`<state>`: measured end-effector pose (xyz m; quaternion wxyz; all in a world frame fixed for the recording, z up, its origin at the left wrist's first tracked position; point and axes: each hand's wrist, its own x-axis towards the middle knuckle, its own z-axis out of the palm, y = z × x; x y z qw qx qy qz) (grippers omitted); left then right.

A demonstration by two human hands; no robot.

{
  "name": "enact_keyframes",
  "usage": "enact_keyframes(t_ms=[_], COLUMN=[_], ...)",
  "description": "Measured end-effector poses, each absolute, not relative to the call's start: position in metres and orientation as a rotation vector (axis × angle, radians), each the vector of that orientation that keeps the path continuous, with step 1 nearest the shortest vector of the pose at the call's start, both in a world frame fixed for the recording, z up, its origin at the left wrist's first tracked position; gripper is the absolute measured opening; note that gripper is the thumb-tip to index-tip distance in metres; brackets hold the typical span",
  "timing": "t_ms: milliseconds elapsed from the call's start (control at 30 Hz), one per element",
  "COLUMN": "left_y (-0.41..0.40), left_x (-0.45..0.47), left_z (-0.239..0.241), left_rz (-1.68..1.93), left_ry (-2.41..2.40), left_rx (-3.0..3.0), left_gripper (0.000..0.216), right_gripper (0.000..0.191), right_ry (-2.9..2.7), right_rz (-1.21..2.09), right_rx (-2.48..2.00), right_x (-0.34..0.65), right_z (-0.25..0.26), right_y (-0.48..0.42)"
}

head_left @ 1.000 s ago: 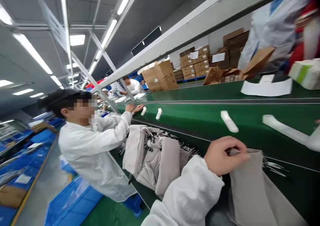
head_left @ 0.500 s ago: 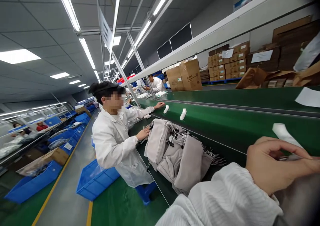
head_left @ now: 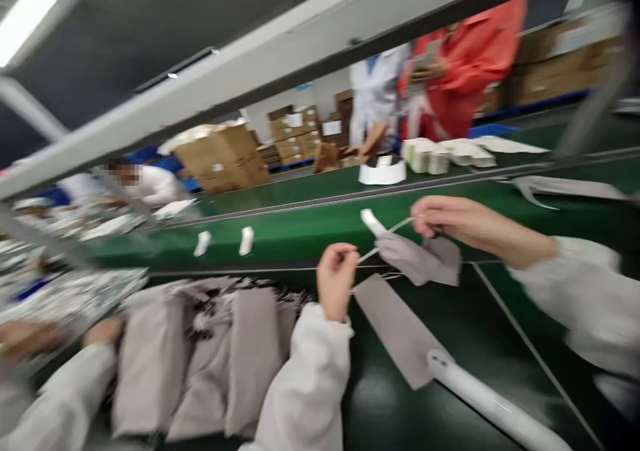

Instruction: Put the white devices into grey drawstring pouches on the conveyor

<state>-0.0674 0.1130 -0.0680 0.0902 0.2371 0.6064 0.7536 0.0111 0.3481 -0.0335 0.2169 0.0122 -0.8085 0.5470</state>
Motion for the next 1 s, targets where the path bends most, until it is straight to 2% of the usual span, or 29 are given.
enact_keyframes(t_ms=[67, 133, 267, 367, 433, 567, 633, 767, 933, 1000], left_y=[0.115, 0.117, 0.124, 0.134, 0.142, 0.153, 0.158, 0.165, 0.173, 0.177], left_x=[-0.078, -0.082, -0.076, -0.073, -0.073, -0.074, -0.074, -0.072, -0.061, -0.057], left_z=[-0.062, -0.05, -0.022, -0.006, -0.001, 0.004, 0.006, 0.008, 0.015, 0.016], left_rz=[2.258, 2.266, 2.277, 2.263, 2.249, 2.232, 2.227, 2.212, 2.169, 2.124], left_ry=[1.72, 1.669, 1.632, 1.586, 1.547, 1.451, 1.421, 1.393, 1.367, 1.35], left_rx=[0.756, 0.824, 0.908, 0.946, 0.965, 0.972, 0.965, 0.972, 0.984, 1.028], left_gripper=[0.024, 0.023, 0.022, 0.021, 0.021, 0.019, 0.018, 0.017, 0.017, 0.017], right_gripper=[0.025, 0.025, 0.006, 0.013, 0.014, 0.014, 0.014, 0.017, 0.022, 0.021], right_ry=[-2.337, -2.441, -2.782, -2.91, -2.93, -2.928, -2.927, -2.894, -2.59, -2.459], right_rz=[1.724, 1.754, 1.132, 0.74, 0.692, 0.905, 0.887, 0.611, 0.2, 0.184], right_rx=[0.053, 0.068, 0.014, 0.079, 0.122, 0.141, 0.125, 0.125, 0.06, 0.072], right_x=[0.029, 0.029, 0.022, 0.025, 0.028, 0.032, 0.033, 0.036, 0.046, 0.051], right_z=[-0.033, -0.03, -0.017, -0.008, -0.005, -0.008, -0.012, -0.016, -0.014, -0.009], right_y=[0.364, 0.371, 0.371, 0.372, 0.375, 0.384, 0.387, 0.389, 0.385, 0.383])
